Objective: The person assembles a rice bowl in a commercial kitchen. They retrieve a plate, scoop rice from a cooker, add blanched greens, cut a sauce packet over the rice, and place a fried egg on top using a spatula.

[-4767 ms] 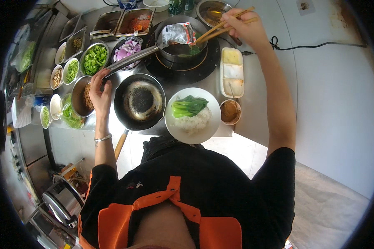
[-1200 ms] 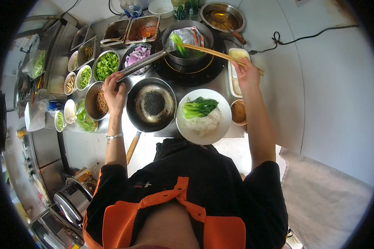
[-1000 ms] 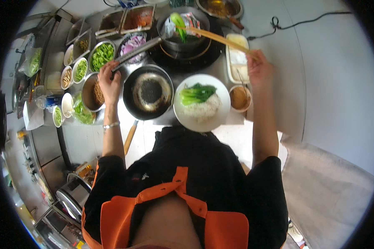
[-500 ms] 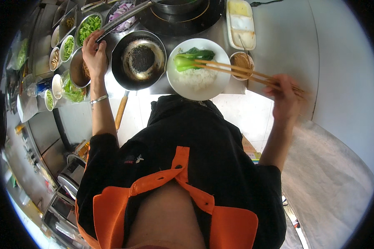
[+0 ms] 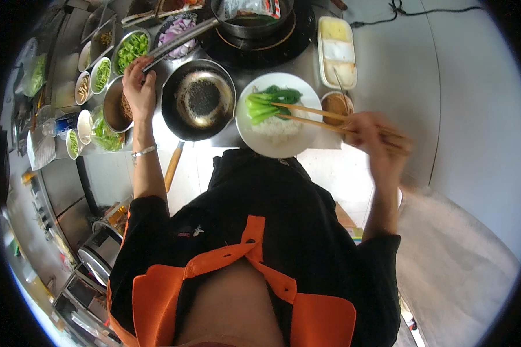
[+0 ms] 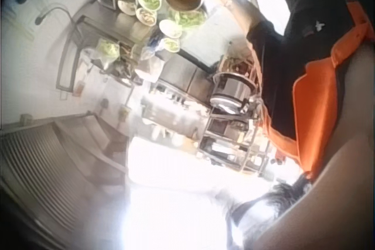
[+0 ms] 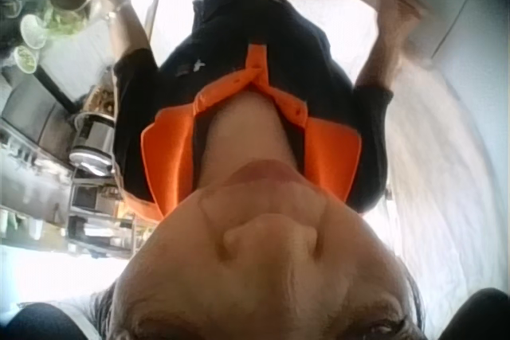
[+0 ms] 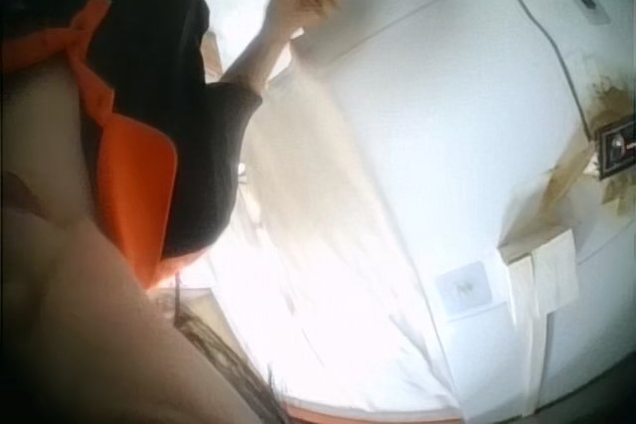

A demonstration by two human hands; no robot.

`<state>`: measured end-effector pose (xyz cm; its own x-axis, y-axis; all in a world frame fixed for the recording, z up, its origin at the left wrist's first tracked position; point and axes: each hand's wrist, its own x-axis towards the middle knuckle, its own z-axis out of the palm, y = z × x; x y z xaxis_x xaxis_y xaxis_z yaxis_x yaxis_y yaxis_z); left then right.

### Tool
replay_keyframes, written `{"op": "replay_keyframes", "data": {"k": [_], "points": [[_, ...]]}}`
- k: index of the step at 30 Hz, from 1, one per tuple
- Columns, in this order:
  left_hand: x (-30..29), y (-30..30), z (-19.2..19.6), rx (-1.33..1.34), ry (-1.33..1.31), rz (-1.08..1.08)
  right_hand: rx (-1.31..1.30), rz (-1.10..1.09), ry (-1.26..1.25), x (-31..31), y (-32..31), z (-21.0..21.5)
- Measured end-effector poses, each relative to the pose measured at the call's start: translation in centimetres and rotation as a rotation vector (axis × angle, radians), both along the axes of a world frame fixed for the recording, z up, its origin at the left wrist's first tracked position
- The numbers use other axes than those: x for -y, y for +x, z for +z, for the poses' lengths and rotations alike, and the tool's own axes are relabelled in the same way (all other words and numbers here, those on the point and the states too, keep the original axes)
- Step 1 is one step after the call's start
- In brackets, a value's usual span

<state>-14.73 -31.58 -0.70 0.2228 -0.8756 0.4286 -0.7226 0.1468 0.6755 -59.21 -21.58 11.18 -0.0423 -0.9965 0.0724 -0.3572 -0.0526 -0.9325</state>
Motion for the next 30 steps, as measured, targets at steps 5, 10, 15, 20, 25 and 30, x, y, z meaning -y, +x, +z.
{"op": "replay_keyframes", "data": {"k": [5,10,15,20,25,30], "points": [[-0.2,-0.3,0.3,0.023,0.016,0.022,0.221,-0.127,-0.228,5.9,0.5,2.9],[-0.2,-0.4,0.7,0.018,0.041,0.024,0.213,-0.116,-0.191,14.1,5.9,-1.4],[-0.2,-0.3,0.8,0.031,0.042,0.022,0.28,-0.043,-0.097,18.7,8.9,-5.1],[-0.2,-0.1,0.8,0.026,0.037,0.005,0.517,-0.187,-0.104,19.7,7.6,-7.6],[-0.4,-0.3,0.7,0.008,0.038,0.028,0.674,-0.306,-0.041,17.2,3.1,-8.1],[-0.2,-0.2,0.7,-0.004,0.041,0.01,0.712,-0.314,-0.023,11.8,-1.2,-5.4]]}}
